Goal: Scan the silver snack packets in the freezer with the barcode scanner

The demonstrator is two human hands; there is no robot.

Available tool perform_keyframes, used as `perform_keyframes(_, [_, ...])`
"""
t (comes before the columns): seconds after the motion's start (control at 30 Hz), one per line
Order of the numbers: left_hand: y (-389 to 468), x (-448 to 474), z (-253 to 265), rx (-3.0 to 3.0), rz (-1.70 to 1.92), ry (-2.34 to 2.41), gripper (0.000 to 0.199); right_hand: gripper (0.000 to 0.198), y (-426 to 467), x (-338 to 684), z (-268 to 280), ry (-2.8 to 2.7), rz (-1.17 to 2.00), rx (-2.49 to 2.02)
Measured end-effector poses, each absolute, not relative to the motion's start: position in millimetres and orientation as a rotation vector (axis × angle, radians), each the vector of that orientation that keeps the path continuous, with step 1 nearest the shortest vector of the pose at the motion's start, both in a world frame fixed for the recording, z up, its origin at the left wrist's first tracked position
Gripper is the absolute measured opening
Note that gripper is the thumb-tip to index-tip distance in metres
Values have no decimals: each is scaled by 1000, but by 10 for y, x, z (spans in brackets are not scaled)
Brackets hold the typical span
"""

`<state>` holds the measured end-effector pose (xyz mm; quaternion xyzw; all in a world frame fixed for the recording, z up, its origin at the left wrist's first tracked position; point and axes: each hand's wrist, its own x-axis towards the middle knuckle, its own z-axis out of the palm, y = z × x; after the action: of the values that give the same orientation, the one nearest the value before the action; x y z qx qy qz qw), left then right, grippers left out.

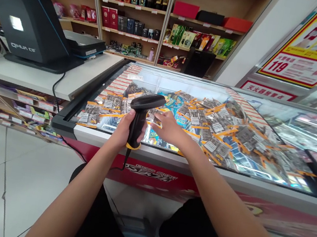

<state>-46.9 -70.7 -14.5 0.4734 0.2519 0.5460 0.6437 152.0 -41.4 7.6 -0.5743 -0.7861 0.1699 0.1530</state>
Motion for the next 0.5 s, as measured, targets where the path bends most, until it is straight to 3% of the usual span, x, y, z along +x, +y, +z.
perform_keyframes(0.23, [-703, -468, -142, 1060, 1241, 565, 78, 48, -248, 1464, 137, -2275, 746, -1237])
perform_keyframes(0.33, [-705, -471, -144, 1078, 1217, 553, 82, 46, -189, 1895, 158, -2138, 473, -1397])
perform_keyframes(0.43, [-710, -471, -135, 1106, 1195, 541, 84, 41, -112, 2418, 135, -1831, 125, -1912])
perform_keyframes(0.5, [-712, -471, -129, 1124, 1179, 542, 85, 44, -65, 2687, 99, -1703, 61, -2129])
